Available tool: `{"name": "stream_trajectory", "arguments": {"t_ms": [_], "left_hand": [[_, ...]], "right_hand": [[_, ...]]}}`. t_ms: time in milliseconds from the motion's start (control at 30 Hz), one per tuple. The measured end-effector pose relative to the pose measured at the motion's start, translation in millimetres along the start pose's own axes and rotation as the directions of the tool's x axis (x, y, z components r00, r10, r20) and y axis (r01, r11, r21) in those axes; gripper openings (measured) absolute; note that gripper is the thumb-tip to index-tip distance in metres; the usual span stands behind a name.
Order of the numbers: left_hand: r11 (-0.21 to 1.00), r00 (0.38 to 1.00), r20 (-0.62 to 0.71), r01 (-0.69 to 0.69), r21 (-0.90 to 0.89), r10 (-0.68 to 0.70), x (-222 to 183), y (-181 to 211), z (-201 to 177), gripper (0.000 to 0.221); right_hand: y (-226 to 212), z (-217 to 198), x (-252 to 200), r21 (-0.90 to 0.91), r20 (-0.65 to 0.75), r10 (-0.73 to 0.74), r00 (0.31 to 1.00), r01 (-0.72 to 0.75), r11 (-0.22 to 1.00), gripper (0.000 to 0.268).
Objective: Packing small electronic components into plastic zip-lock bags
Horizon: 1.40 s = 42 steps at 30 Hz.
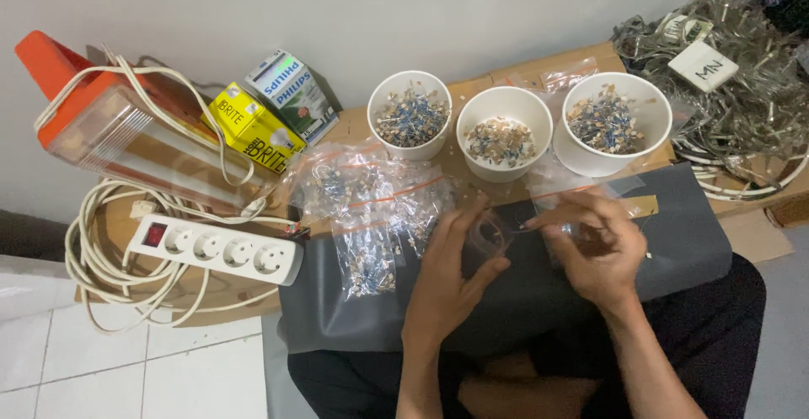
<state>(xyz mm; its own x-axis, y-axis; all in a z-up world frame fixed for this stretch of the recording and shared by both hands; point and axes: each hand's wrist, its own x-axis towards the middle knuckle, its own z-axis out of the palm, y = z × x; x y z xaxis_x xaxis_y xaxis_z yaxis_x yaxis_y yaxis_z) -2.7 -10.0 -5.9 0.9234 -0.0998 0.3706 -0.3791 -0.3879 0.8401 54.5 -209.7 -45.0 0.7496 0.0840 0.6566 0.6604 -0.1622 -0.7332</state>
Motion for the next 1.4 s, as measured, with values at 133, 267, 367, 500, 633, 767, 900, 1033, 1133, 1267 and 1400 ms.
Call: {"name": "stream_trajectory", "arguments": {"t_ms": [133,267,367,500,633,767,900,1033,1133,1267,1400], "left_hand": [[1.0,1.0,0.025,0.018,0.017,-0.018,2,7,-3,0.062],[0.998,0.997,0.062,0.052,0.038,-0.054,1,10,-4,0.066],[0.998,0.998,0.053,0.026,0.052,-0.028,2,5,-2,0.065],[0.997,0.999,0.048,-0.001,0.074,-0.002,2,5,-1,0.064],[0.995,0.998,0.061,0.02,0.097,-0.026,4,7,-1,0.063],[0.996,0.999,-0.009,-0.032,0.088,0.033,5,7,1,0.064],[0.995,0.999,-0.004,-0.037,0.094,0.038,6,10,-3,0.064],[0.997,0.999,-0.022,0.044,0.065,-0.042,4,9,-1,0.067],[0.998,0.995,-0.073,0.065,-0.026,-0.067,5,13,-3,0.067],[0.997,0.983,-0.168,0.07,-0.026,-0.073,5,10,-2,0.07],[0.998,0.976,-0.208,0.057,-0.041,-0.065,4,5,0,0.069]], "right_hand": [[-23,1,13,-0.12,0.158,-0.027,0.987,0.046,0.992,0.036],[-23,3,12,-0.066,0.19,-0.038,0.981,0.051,0.996,0.034],[-25,4,17,-0.076,0.197,-0.057,0.979,0.073,0.994,0.035],[-34,4,21,-0.093,0.215,-0.005,0.977,0.025,0.995,0.035],[-35,4,24,-0.07,0.231,0.02,0.973,-0.003,0.998,0.029],[-31,9,25,0.029,0.179,-0.084,0.98,0.08,0.996,0.028],[-33,9,27,0.063,0.185,-0.089,0.979,0.079,0.995,0.024],[-28,5,27,-0.001,0.136,-0.038,0.99,0.038,0.999,0.026],[-28,10,31,-0.072,0.095,-0.038,0.995,0.045,0.996,0.025],[-25,16,32,-0.23,0.22,-0.007,0.975,0.059,0.972,0.02],[-13,18,26,-0.366,0.311,0.121,0.943,0.001,0.931,0.023]]}}
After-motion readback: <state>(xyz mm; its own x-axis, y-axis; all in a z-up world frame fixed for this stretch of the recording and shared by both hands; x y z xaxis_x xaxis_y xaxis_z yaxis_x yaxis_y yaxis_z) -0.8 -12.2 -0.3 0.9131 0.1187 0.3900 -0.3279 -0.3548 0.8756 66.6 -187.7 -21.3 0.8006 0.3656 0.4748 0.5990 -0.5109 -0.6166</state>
